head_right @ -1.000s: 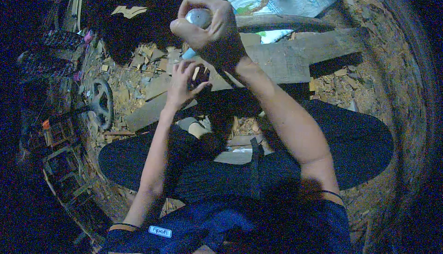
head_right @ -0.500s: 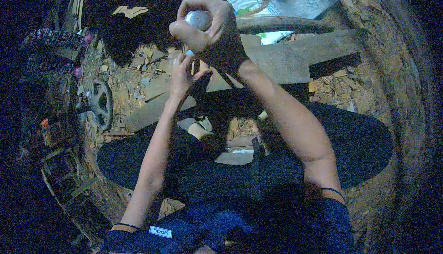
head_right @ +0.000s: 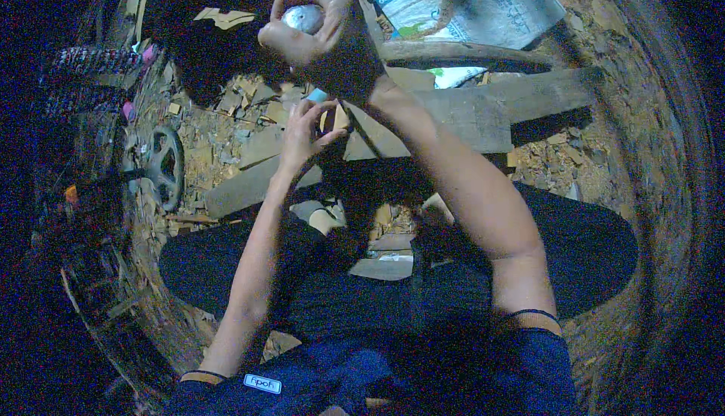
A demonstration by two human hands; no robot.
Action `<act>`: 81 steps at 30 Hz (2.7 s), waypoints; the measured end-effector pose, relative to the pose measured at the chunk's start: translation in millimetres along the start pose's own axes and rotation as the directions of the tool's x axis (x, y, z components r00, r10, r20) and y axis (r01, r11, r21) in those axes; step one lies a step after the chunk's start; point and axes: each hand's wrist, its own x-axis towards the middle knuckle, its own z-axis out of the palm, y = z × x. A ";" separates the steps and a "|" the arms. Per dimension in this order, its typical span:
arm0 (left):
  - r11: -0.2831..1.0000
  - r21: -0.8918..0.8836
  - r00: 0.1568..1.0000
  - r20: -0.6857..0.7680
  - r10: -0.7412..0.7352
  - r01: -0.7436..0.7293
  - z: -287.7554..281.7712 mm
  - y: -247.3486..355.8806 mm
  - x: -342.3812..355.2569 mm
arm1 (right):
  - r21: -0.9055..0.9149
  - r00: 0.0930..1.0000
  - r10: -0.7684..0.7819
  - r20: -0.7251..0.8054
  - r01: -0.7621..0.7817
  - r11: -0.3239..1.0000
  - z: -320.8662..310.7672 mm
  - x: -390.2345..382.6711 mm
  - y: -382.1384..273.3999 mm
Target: The person is using a chisel and a hammer to carve or shape a piece of wood while sitting on the floor.
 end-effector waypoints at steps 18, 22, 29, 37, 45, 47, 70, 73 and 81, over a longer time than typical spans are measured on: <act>0.999 -0.046 1.000 -0.027 -0.014 0.013 -0.8 3.2 1.0 | -0.032 0.996 -0.078 0.044 0.080 0.996 2.0 12.3 27.0; 0.998 -0.034 0.998 -0.024 -0.051 0.050 -4.0 4.9 -1.5 | 0.066 0.981 0.106 0.160 -0.118 0.991 -2.1 10.8 -5.1; 1.000 -0.015 0.999 -0.031 -0.005 0.004 0.6 1.6 2.3 | -0.006 0.989 0.011 0.145 -0.010 1.000 -3.7 14.4 0.3; 0.997 -0.076 0.998 0.055 -0.010 0.014 -8.5 -0.6 4.2 | -0.072 0.982 -0.182 0.050 0.185 0.980 11.0 18.8 27.1; 0.999 -0.042 0.998 0.059 0.001 0.001 -6.4 -4.7 3.2 | -0.084 0.988 -0.091 0.126 0.102 0.991 2.9 20.7 2.9; 0.999 -0.035 0.997 0.078 -0.005 0.007 -7.2 -1.3 5.2 | -0.069 0.971 -0.142 0.193 0.158 0.985 1.1 26.4 12.4; 0.824 -0.564 0.995 -0.046 -0.087 0.046 -109.5 68.6 51.3 | -0.324 0.923 -0.386 -0.017 0.360 0.875 40.4 21.3 35.8; 0.761 -0.645 0.974 -0.209 -0.089 -0.069 -94.7 69.7 53.0 | -0.291 0.939 -0.341 0.045 0.339 0.895 37.2 22.7 37.3; 0.732 -0.673 0.994 0.091 -0.059 0.105 -101.9 87.9 55.5 | -0.277 0.990 -0.130 0.059 0.141 0.951 9.2 29.4 26.7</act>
